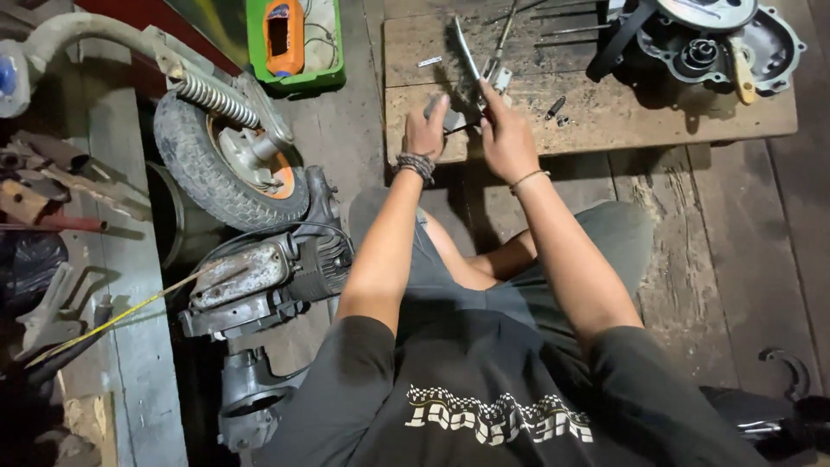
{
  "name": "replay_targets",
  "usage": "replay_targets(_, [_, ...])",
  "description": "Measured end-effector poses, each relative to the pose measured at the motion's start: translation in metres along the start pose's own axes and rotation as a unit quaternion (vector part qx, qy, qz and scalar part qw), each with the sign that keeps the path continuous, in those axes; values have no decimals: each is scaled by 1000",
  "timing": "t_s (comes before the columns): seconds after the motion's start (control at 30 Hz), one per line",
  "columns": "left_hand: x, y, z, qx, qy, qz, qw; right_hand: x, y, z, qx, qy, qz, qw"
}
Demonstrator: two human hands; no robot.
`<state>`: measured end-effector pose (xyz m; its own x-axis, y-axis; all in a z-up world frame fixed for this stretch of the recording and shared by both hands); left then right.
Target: Cleaning a motorcycle engine component using a wire brush and a metal scraper to remove debris.
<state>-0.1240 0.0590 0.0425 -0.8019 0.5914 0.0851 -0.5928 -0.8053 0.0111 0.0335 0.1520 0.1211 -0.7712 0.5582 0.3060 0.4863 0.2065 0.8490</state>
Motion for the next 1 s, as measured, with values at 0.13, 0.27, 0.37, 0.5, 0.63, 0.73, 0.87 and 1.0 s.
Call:
replay_targets(0.13, [-24, -2, 16, 52, -72, -2, 996, -11, -1, -5, 48, -40, -36, 997])
replay_targets(0.27, [-42, -9, 13, 92, -79, -41, 992, -56, 3, 8, 45, -124, -155, 979])
replay_targets(0.37, [-59, -17, -22, 128, -178, -68, 973, -76, 17, -2, 57, -154, -141, 976])
replay_targets(0.5, [-71, -26, -13, 119, -228, -96, 962, -54, -6, -1, 66, -139, -98, 983])
replay_targets(0.63, [-67, -26, 8, 120, -230, -98, 961, -30, -22, 15, 68, -136, -26, 988])
replay_targets(0.73, [-70, -33, 14, 132, -220, -107, 961, -48, -12, 8, 71, -148, -38, 986])
replay_targets(0.87, [-74, -28, 25, 130, -165, -130, 969, -100, -16, -4, 90, -164, -77, 979])
replay_targets(1.0, [-68, -28, -16, 154, -218, -122, 956, -83, -24, 3, 57, -143, -71, 986])
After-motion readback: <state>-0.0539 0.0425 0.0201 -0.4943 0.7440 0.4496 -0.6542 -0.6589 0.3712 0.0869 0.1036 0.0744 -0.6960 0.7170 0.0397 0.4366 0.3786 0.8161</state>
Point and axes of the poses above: each hand's wrist, its own x-axis towards the middle knuckle, its own y-axis out of the back of the hand, z = x × y, the point moved 9 cm from there along x, towards the middle knuckle, and after that the axes turned 14 degrees about -x, right-handed, at the moved point
